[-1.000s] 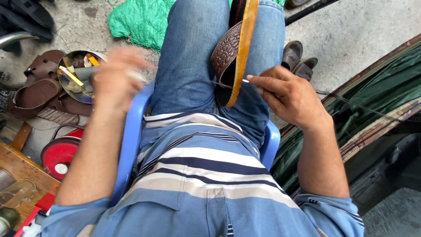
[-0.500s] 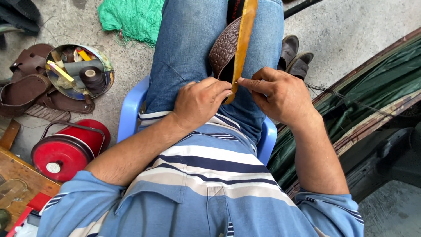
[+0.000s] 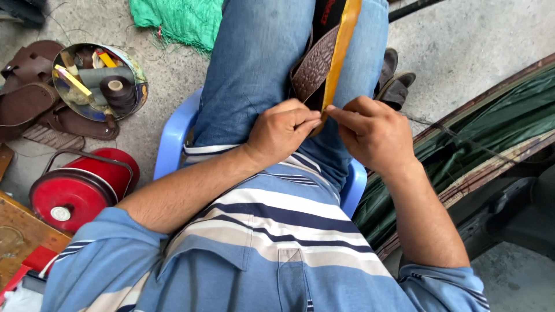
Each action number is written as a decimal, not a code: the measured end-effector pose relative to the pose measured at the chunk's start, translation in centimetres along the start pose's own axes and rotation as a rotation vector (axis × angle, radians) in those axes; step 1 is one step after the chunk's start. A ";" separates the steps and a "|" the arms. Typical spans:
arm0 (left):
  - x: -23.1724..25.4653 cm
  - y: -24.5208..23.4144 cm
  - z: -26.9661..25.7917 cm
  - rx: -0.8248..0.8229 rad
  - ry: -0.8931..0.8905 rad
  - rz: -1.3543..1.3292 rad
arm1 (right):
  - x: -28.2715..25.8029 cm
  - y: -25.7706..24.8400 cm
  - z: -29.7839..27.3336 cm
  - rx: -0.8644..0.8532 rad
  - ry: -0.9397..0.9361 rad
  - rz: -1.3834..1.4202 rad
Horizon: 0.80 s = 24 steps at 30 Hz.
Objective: The person sits on a low chair and sews the sole of a brown shoe resting on their lap. They use a needle and thread to stitch along the edge of the sole, repeatedly pulling the thread through the leather.
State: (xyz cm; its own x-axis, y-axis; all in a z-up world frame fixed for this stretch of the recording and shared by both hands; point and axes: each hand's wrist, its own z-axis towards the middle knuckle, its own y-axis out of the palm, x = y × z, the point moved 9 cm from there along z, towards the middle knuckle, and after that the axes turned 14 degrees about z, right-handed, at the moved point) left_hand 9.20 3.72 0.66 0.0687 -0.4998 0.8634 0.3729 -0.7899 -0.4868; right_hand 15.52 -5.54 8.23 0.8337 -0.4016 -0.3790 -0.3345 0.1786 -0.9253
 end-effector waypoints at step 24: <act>1.8 -0.8 0.3 -0.478 -0.505 -0.801 | -1.3 -1.5 -0.4 0.139 -0.112 0.097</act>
State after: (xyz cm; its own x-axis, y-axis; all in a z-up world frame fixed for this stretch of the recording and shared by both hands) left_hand 9.27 3.53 2.68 0.3816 0.3475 0.8565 0.0845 -0.9359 0.3420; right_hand 14.82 -5.63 10.11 0.8468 -0.2759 -0.4547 -0.3577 0.3372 -0.8708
